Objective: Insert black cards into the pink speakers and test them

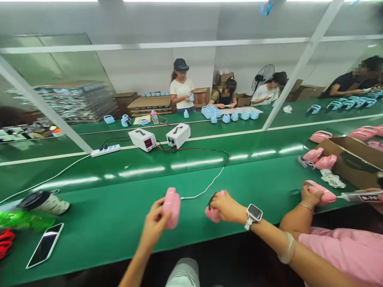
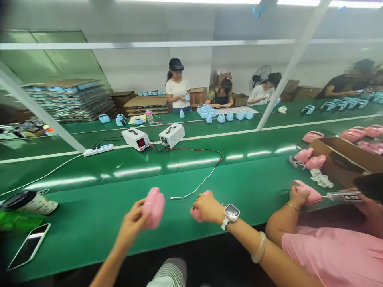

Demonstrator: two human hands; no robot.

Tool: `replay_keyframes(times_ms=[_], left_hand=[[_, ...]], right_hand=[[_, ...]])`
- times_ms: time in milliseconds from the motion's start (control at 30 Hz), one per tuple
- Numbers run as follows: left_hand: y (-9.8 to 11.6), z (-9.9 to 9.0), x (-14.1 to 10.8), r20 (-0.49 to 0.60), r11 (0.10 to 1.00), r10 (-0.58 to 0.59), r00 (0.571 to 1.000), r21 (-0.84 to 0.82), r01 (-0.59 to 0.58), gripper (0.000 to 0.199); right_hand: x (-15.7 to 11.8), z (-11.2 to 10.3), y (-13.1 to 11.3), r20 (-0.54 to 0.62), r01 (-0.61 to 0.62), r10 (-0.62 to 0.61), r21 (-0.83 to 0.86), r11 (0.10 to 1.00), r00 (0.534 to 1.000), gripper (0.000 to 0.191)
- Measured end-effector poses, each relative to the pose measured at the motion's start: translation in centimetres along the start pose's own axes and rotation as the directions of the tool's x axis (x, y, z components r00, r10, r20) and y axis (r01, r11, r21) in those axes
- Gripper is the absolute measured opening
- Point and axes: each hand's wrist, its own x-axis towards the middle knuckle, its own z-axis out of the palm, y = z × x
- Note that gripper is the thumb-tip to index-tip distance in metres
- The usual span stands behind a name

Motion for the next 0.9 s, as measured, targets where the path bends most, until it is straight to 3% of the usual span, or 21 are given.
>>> replay_keyframes(times_ms=[67, 167, 233, 300, 433, 600, 700, 767, 833, 900], left_hand=[[-1.0, 4.5, 4.1, 0.069, 0.997, -0.018, 0.997, -0.072, 0.023, 0.022], [-1.9, 11.5, 9.0, 0.097, 0.981, -0.084, 0.992, -0.166, 0.099, 0.036], [-2.5, 14.7, 11.4, 0.073, 0.966, -0.121, 0.990, -0.223, 0.135, 0.038], [-3.4, 16.6, 13.3, 0.026, 0.952, -0.152, 0.988, -0.263, 0.153, 0.041], [-5.6, 17.9, 15.6, -0.063, 0.936, -0.237, 0.970, -0.283, 0.210, 0.051], [-6.9, 17.8, 15.5, -0.041, 0.901, -0.354, 0.934, -0.283, 0.329, 0.051], [-7.0, 17.7, 15.1, -0.037, 0.882, -0.421, 0.906, -0.251, 0.399, 0.040], [-7.1, 17.5, 14.9, -0.042, 0.869, -0.471, 0.881, -0.198, 0.454, 0.035], [-7.1, 17.4, 14.4, -0.066, 0.851, -0.522, 0.850, -0.110, 0.514, 0.042], [-7.0, 17.3, 13.3, -0.093, 0.830, -0.555, 0.827, 0.007, 0.558, 0.050]], right_hand=[[2.2, 1.0, 4.8, -0.004, -0.107, 0.107, 0.004, 0.994, 0.994, 0.029], [4.5, 1.5, 9.9, 0.026, -0.200, 0.201, -0.013, 0.980, 0.979, 0.028], [6.3, 1.4, 12.2, 0.045, -0.196, 0.197, -0.025, 0.980, 0.979, 0.026], [8.7, 1.2, 14.1, 0.058, -0.139, 0.140, -0.025, 0.990, 0.988, 0.025], [14.9, 1.3, 16.5, 0.074, 0.022, -0.021, -0.015, 1.000, 0.997, 0.017], [20.9, 3.4, 16.1, 0.054, 0.210, -0.211, 0.011, 0.978, 0.976, 0.008], [21.4, 4.9, 16.3, -0.053, 0.334, -0.330, 0.081, 0.939, 0.942, 0.031], [20.8, 6.0, 17.8, -0.184, 0.325, -0.299, 0.128, 0.937, 0.936, 0.044], [19.7, 7.6, 20.3, -0.328, 0.206, -0.139, 0.180, 0.962, 0.934, 0.046], [18.1, 9.8, 22.8, -0.427, 0.064, 0.046, 0.240, 0.969, 0.903, 0.046]])
